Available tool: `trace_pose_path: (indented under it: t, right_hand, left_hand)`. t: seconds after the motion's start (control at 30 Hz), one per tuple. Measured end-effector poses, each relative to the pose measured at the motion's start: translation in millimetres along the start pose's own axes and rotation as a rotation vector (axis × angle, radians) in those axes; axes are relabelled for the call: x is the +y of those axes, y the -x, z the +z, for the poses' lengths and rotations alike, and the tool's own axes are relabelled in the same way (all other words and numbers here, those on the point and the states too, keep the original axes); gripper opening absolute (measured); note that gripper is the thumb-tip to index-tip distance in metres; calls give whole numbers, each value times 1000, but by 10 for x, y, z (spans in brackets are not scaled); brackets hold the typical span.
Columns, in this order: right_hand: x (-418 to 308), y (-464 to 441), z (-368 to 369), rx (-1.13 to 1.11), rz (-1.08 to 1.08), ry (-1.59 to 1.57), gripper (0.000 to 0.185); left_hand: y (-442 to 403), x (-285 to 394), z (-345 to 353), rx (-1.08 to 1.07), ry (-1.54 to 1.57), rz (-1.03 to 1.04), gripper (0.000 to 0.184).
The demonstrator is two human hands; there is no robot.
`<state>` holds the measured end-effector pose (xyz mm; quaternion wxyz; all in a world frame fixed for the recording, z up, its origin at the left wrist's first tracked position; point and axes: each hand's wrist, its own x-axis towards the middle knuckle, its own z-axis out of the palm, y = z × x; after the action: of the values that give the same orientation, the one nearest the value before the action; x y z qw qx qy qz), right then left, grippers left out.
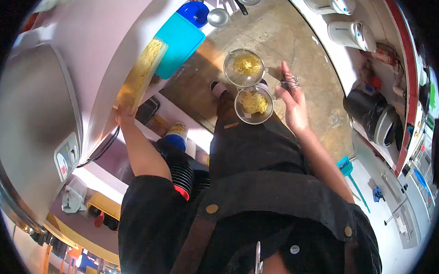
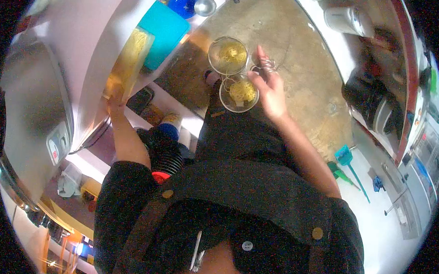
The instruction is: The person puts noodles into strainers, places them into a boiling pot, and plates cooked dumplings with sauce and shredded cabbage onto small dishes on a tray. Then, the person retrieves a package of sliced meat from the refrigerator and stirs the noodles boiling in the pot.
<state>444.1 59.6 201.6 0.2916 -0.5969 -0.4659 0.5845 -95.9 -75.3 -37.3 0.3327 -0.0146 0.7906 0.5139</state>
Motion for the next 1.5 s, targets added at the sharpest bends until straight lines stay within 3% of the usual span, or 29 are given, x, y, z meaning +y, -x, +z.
trace_pose_path:
  t: [0.1, 0.13, 0.23, 0.33, 0.4, 0.53, 0.63, 0.77, 0.9, 0.93, 1.07, 1.17, 1.2, 1.23, 1.33, 1.4, 1.43, 1.5]
  right_hand:
    - [111, -26, -26, 29, -15, -63, 60]
    - [146, -32, -28, 43, -14, -92, 60]
    - [91, -17, -74, 58, 54, -212, 65]
    - [155, -12, -115, 81, 9, -198, 65]
    - [196, 20, -198, 80, -4, -162, 65]
    - [225, 62, -377, 76, -42, -73, 64]
    - [236, 74, -573, 81, -51, -72, 63]
    - [155, 130, -805, 61, -66, -66, 63]
    - [194, 146, -1062, 21, -113, -60, 63]
    - [188, 133, -1121, 8, -125, -63, 63]
    - [187, 116, -1334, -38, -166, -39, 63]
    - [145, 129, -1378, -67, -160, -31, 63]
    - [128, 125, -1392, -76, -161, -38, 63]
    - [120, 115, -1389, -85, -159, -46, 62]
    - [199, 53, -1403, -84, -173, -32, 62]
    - [168, 48, -1331, -76, -164, -41, 62]
    - [153, 49, -1293, -69, -159, -43, 62]
    - [152, 60, -1224, -43, -158, -33, 63]
  left_hand:
    - [815, 171, 233, 29, 384, -185, 59]
    - [836, -173, 309, -27, 474, -103, 57]
    - [1551, -200, 1411, 84, 715, -508, 44]
    - [1559, -139, 2324, -200, 831, -516, 45]
    - [1408, -106, 2637, -189, 922, -586, 37]
    - [1509, -76, 2831, -56, 1054, -591, 17]
    - [1755, -49, 2921, -83, 1206, -661, 22]
    - [2174, 63, 3034, -244, 1296, -570, 16]
    - [2579, 348, 3150, -277, 1313, -641, 8]
    - [2745, 423, 3152, -220, 1257, -596, 12]
    - [3230, 296, 2875, -341, 1019, -335, 28]
    - [3220, 53, 2344, -387, 948, -324, 35]
    - [3192, 90, 2129, -292, 782, -333, 36]
    - [3198, 151, 1894, -270, 649, -188, 36]
    - [2816, 349, 1262, -163, 433, -165, 39]
    - [2169, 283, 781, -135, 340, -89, 40]
    - [1967, 408, 595, -5, 149, -132, 38]
    - [1321, 466, 188, -14, 78, -99, 42]
